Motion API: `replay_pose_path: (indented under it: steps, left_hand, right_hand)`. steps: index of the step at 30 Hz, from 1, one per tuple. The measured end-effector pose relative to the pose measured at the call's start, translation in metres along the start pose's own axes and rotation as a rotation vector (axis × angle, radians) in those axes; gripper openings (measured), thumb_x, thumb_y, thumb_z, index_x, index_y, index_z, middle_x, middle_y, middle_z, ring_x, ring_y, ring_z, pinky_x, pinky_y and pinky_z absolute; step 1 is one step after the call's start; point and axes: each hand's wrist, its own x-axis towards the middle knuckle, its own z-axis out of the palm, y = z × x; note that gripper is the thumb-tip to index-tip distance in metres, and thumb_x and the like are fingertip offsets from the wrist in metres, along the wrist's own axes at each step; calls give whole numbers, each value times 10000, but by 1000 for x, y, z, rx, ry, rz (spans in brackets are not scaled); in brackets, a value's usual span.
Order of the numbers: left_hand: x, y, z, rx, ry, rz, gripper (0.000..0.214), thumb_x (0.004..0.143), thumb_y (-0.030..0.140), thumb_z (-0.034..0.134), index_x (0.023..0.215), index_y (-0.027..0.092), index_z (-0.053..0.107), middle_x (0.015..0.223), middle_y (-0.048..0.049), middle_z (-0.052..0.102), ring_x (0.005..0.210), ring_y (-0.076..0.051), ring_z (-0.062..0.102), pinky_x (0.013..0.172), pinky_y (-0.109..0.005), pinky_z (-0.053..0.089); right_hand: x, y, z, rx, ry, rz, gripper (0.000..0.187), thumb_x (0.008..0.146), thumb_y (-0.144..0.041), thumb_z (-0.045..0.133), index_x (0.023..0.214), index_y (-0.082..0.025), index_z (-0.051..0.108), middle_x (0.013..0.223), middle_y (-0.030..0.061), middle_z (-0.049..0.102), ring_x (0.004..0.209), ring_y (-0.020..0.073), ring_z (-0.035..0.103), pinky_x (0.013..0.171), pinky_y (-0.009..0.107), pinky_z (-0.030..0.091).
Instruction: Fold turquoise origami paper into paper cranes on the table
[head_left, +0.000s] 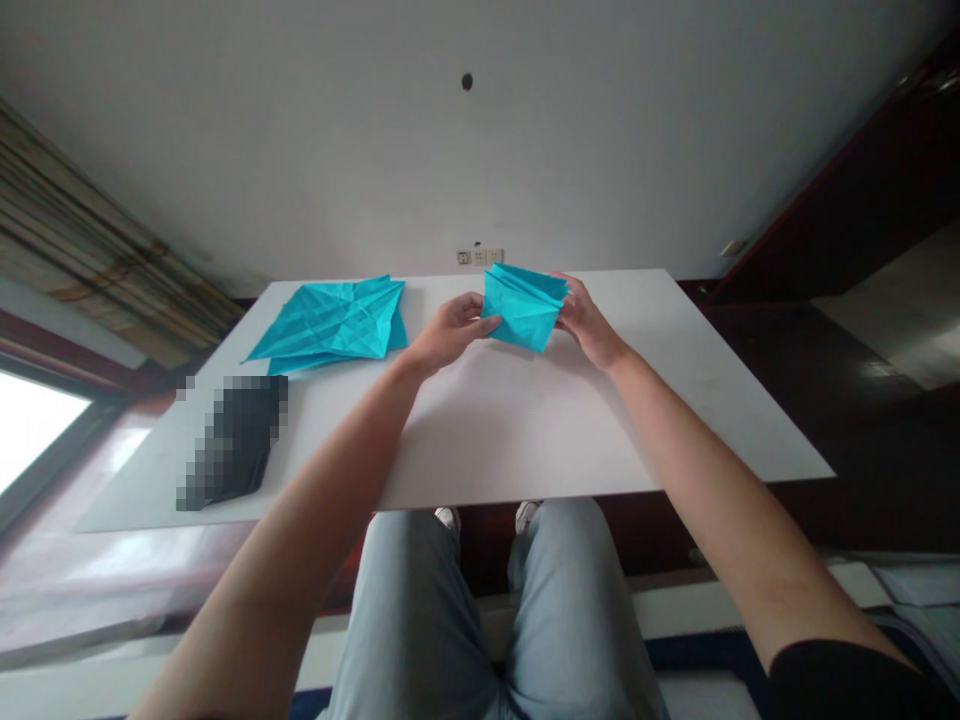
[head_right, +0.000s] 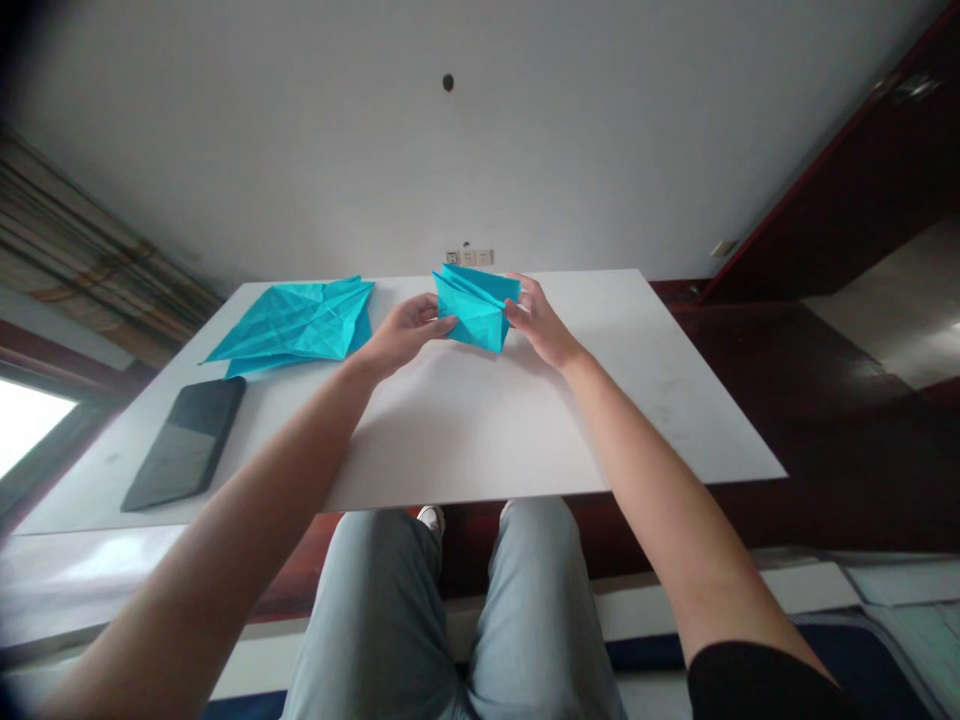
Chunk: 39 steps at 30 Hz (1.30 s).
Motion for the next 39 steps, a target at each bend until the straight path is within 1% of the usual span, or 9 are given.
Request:
replay_pose_path:
  steps: [3, 5, 9, 14, 18, 21, 25, 30, 39]
  left_hand:
    - [0, -1, 2, -14, -1, 1, 614, 796, 627, 1070, 1051, 193, 718, 1070, -58, 827, 1008, -198, 799, 964, -357, 653]
    - [0, -3, 2, -11, 20, -4, 613, 788, 616, 1076, 1031, 196, 702, 1049, -51, 823, 988, -193, 791, 948, -350, 644]
    - [0, -2, 3, -2, 59, -7, 621, 757, 626, 1086, 982, 204, 691, 1030, -39, 824, 971, -179, 777, 943, -336, 631]
    - [-4, 8, 9, 15, 53, -40, 688, 727, 697, 1080, 1067, 206, 738, 1140, -82, 849, 1059, -222, 808, 993, -370, 659]
    - [-3, 13, 12, 11, 82, -32, 763, 726, 806, 1034, 1101, 200, 761, 1067, -69, 838, 977, -205, 800, 918, -343, 673]
    - [0, 12, 9, 62, 155, -8, 777, 719, 896, 982, 961, 196, 746, 911, -36, 793, 861, -169, 757, 829, -302, 653]
    - [4, 7, 3, 95, 261, -3, 770, 685, 880, 1013, 890, 195, 727, 882, -41, 798, 850, -174, 761, 820, -312, 671]
    - [5, 0, -1, 83, 304, -17, 760, 657, 846, 1048, 888, 184, 754, 866, -53, 814, 841, -186, 783, 851, -355, 714]
    - [6, -3, -4, 86, 301, -7, 699, 734, 790, 1044, 948, 182, 777, 906, -69, 840, 780, -181, 812, 813, -354, 722]
  right_hand:
    - [-1, -10, 10, 91, -14, 5, 1121, 679, -920, 997, 1564, -351, 609, 1526, 136, 791, 1463, 423, 735, 1201, 624, 650]
    - [-2, -14, 14, 108, -41, -8, 1098, 654, -876, 1040, 1524, -331, 650, 1481, 133, 815, 1444, 420, 748, 1187, 583, 658]
    - [-4, -16, 15, 103, -57, -14, 1080, 640, -884, 1037, 1494, -318, 697, 1502, 130, 806, 1405, 403, 770, 1177, 534, 661]
    - [-4, -13, 17, -33, 58, 46, 771, 735, -829, 1015, 1246, -296, 794, 1263, 86, 884, 1166, 346, 828, 1075, 541, 704]
    - [-4, -14, 17, -48, 1, 91, 703, 756, -862, 982, 1100, -273, 811, 1115, 74, 893, 1028, 317, 817, 983, 516, 710]
    - [-5, -16, 15, -78, -8, 95, 689, 785, -905, 937, 999, -267, 788, 976, 51, 851, 907, 275, 775, 874, 449, 687]
    - [-2, -18, 10, -156, 50, 65, 707, 847, -954, 851, 851, -267, 686, 742, 0, 702, 704, 193, 654, 685, 343, 575]
    - [3, -9, 4, -144, 132, 34, 763, 784, -1003, 853, 920, -271, 686, 729, -29, 679, 620, 153, 583, 627, 323, 525]
    - [4, -8, -2, -185, 260, -15, 734, 842, -988, 821, 1011, -279, 741, 749, -22, 669, 644, 159, 585, 637, 330, 532]
